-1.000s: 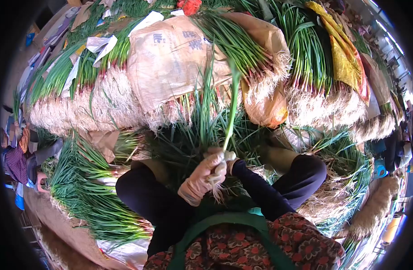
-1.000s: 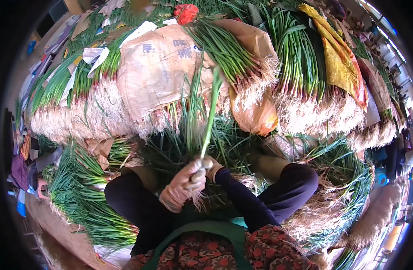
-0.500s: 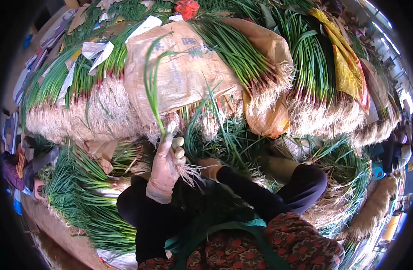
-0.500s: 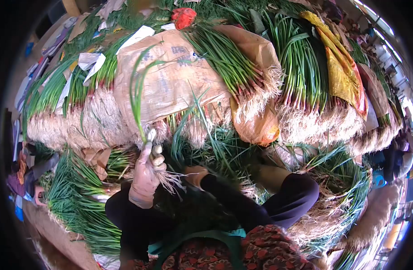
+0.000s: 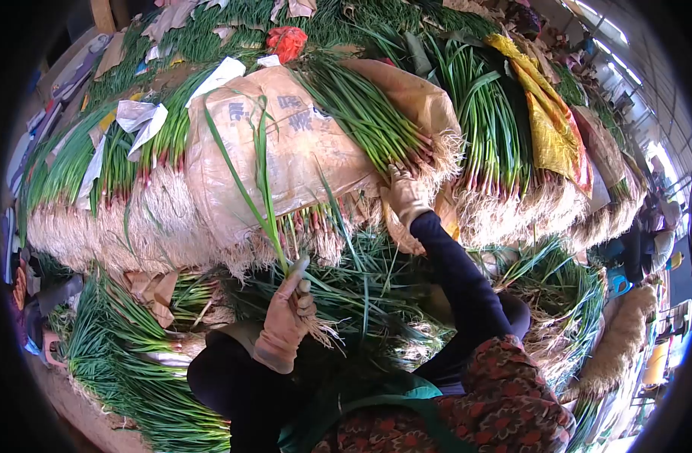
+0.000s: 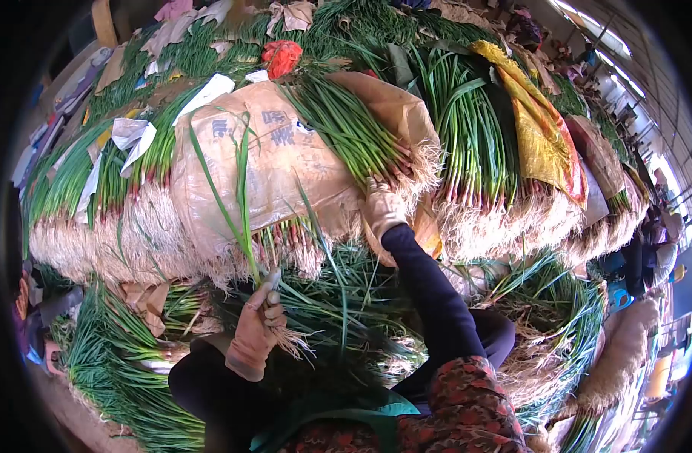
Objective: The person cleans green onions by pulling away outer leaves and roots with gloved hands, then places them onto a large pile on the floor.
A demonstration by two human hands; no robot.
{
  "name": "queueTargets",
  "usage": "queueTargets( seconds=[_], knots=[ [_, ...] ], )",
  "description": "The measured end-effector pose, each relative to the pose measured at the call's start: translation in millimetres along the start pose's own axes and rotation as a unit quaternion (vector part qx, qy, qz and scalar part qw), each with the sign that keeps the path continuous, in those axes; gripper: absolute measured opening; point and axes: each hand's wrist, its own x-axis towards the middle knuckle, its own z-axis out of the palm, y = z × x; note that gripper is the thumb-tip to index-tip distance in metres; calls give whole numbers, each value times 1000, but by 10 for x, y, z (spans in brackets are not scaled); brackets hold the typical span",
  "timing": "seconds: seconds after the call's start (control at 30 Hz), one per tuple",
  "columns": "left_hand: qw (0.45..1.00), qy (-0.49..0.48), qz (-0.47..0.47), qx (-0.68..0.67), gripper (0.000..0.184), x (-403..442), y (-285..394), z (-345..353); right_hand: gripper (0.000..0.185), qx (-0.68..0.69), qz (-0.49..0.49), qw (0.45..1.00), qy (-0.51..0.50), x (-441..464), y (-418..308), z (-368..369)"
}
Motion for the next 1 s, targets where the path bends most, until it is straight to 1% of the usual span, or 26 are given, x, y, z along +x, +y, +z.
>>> queueTargets(
  seconds=[0.07,0.1,0.17,0.2,0.27,0.3,0.33,0.4,0.43,0.47,0.5,0.53,0.57,0.6,0.67,0.7,0.77,0.8,0.87,0.9,0.93,0.97,1.0],
  knots=[
    [999,-32,-12,-12,38,20,-27,-74,64,-171,73,982,-11,68,148,884],
    [1000,-15,-13,-23,38,28,-42,-71,63,-116,86,989,-22,67,101,798],
    [999,-38,-11,-9,38,55,-39,-142,61,-6,107,993,-43,-9,-118,321],
    [999,-48,-10,-3,37,74,-48,-191,60,50,115,991,-55,-66,-198,203],
    [999,-39,-15,33,41,202,-102,-338,41,116,59,984,-124,-313,-213,549],
    [998,-33,-17,48,43,232,-128,-392,33,70,-3,993,-93,-568,-267,716],
    [997,-33,-5,68,45,229,-178,-359,31,165,11,983,-78,-745,-507,364],
    [993,-26,13,111,49,224,-303,-227,27,355,30,933,-45,-1063,-1043,-487],
    [989,-34,-9,141,54,307,-365,-342,28,358,8,932,-50,-1260,-1176,-497],
    [994,-37,-22,98,49,403,-448,-456,28,353,-3,933,-66,-1418,-1334,-603],
    [992,-23,-33,117,44,487,-503,-569,32,345,-22,936,-65,-1643,-1485,-670],
    [990,-12,-45,136,39,537,-543,-618,42,368,-10,914,-170,-1787,-1595,-801],
    [979,52,-18,198,28,446,-555,-434,45,435,-52,880,-181,-1900,-1625,-771],
    [975,70,-11,210,25,334,-537,-339,48,499,-93,841,-190,-1989,-1635,-737],
    [985,51,-58,155,25,357,-576,-483,44,640,-72,723,-250,-2052,-1485,-794],
    [983,57,-49,167,26,381,-608,-552,42,702,-62,655,-274,-2055,-1384,-814],
    [980,63,-29,189,26,406,-656,-611,33,698,103,640,-303,-2005,-1159,-716],
    [981,45,-41,183,26,384,-659,-621,30,689,184,626,-315,-1972,-1077,-638],
    [983,9,-63,170,25,312,-644,-577,33,715,276,584,-268,-1879,-1035,-547],
    [984,0,-74,159,24,286,-664,-551,38,753,290,529,-261,-1806,-1075,-558],
    [985,-8,-86,149,23,241,-702,-543,38,752,308,509,-285,-1659,-1142,-843],
    [986,-15,-98,138,23,176,-738,-514,37,755,293,498,-310,-1696,-1162,-565],
    [988,-6,-80,133,22,97,-774,-492,37,758,277,486,-335,-1740,-1196,-301]
  ],
)
